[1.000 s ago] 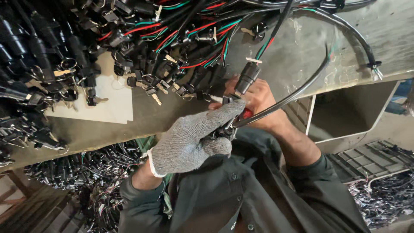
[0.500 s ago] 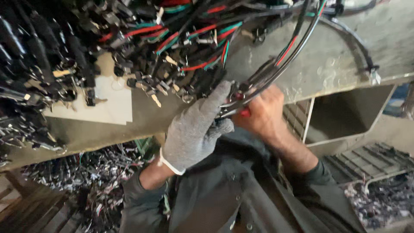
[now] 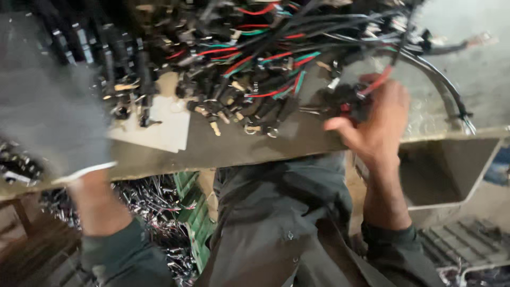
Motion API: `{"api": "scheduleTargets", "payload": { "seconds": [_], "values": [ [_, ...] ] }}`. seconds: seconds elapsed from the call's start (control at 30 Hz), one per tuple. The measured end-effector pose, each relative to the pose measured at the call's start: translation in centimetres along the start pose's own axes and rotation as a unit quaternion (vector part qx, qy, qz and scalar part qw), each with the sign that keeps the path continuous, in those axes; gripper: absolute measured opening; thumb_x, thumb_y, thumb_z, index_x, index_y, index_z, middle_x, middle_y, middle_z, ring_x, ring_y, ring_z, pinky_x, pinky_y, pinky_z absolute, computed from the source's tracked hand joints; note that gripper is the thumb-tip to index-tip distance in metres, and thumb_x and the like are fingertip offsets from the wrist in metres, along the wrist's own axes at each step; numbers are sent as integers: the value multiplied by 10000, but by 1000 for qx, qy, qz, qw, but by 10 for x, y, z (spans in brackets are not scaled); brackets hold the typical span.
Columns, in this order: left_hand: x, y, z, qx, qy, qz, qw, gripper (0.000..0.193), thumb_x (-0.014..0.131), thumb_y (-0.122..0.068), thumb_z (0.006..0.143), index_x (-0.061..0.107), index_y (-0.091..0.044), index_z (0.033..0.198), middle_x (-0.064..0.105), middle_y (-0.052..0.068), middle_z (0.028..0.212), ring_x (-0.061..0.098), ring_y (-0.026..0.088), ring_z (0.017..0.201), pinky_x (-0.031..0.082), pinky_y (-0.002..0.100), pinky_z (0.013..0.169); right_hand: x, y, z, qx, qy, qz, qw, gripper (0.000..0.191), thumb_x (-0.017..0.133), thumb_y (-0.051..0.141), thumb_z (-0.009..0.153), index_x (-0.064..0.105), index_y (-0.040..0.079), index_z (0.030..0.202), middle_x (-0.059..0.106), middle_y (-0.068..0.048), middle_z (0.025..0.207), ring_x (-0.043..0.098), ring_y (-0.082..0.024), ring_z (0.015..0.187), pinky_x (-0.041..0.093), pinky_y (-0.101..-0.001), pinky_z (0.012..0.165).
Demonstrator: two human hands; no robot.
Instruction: The person holds a black cable in a gloved hand and uses red-handled pliers to strip insulation from its ends, exposing the inner red and green wires. They repeat the stripping cycle on successive cables and gather the processed cables into a pile on the workbench.
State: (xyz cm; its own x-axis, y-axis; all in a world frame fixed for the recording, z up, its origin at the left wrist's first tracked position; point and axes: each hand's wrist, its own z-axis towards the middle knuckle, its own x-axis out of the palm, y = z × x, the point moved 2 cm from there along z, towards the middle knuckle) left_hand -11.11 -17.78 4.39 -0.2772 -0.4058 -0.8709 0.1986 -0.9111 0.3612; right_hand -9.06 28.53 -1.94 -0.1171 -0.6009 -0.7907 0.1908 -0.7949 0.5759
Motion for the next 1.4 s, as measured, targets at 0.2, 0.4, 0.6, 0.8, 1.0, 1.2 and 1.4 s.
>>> {"api": "scheduleTargets", "payload": {
  "seconds": [0.2, 0.4, 0.6, 0.8, 1.0, 1.2, 1.4],
  "values": [
    [25, -50, 32, 189, -39, -116, 974, 267, 612, -230, 947, 659, -71, 1156, 572, 100, 1267, 493, 320, 1284, 349, 526, 1106, 18, -20, 3, 103, -107, 373, 916, 256, 607, 247, 1243, 546, 16, 1151, 672, -129, 1010, 599, -166, 888, 481, -298, 826],
    [19, -45, 63, 234, -40, -89, 967, 244, 649, -368, 905, 712, -150, 995, 655, 42, 1166, 578, 289, 1147, 416, 548, 935, 15, -18, 28, 95, -180, 583, 787, 320, 534, 296, 1244, 498, 5, 1116, 515, -97, 755, 525, -212, 663, 493, -371, 713],
    [47, -14, 68, 119, 214, -468, 849, 198, 484, -386, 1003, 603, -253, 1088, 615, -14, 994, 576, 194, 1077, 405, 573, 948, 11, 26, 66, 51, -244, 523, 815, 371, 550, 328, 1226, 520, -38, 1168, 443, -109, 630, 416, -193, 497, 392, -360, 547],
    [64, 41, 53, 283, -40, -73, 955, 205, 608, -379, 940, 700, -220, 848, 584, -38, 885, 541, 269, 1153, 376, 568, 978, 0, 27, 83, 12, -262, 523, 811, 275, 520, 217, 1181, 553, -20, 1046, 469, -153, 637, 478, -256, 531, 429, -397, 551],
    [60, 52, 53, 293, -57, -108, 948, 138, 645, -338, 819, 707, -228, 765, 574, -56, 882, 523, 279, 1084, 361, 511, 890, -21, 5, 94, -20, -211, 542, 814, 324, 518, 207, 1093, 488, -56, 905, 446, -222, 819, 460, -316, 724, 383, -389, 697],
    [56, 48, 46, 292, -28, -163, 942, 176, 612, -299, 934, 687, -146, 891, 595, 23, 1071, 525, 287, 1130, 361, 517, 925, -32, 1, 61, -41, -194, 525, 828, 375, 498, 278, 1051, 424, 10, 799, 472, -164, 738, 466, -258, 665, 386, -337, 655],
    [-25, 12, 29, 231, -32, -287, 929, 532, 592, -431, 1064, 554, -75, 1458, 510, 179, 1517, 408, 401, 1385, 268, 641, 1105, -19, 79, 17, -83, -195, 463, 861, 467, 339, 443, 1085, 547, 63, 913, 510, -105, 709, 651, -206, 658, 576, -380, 730]
  ]
}}
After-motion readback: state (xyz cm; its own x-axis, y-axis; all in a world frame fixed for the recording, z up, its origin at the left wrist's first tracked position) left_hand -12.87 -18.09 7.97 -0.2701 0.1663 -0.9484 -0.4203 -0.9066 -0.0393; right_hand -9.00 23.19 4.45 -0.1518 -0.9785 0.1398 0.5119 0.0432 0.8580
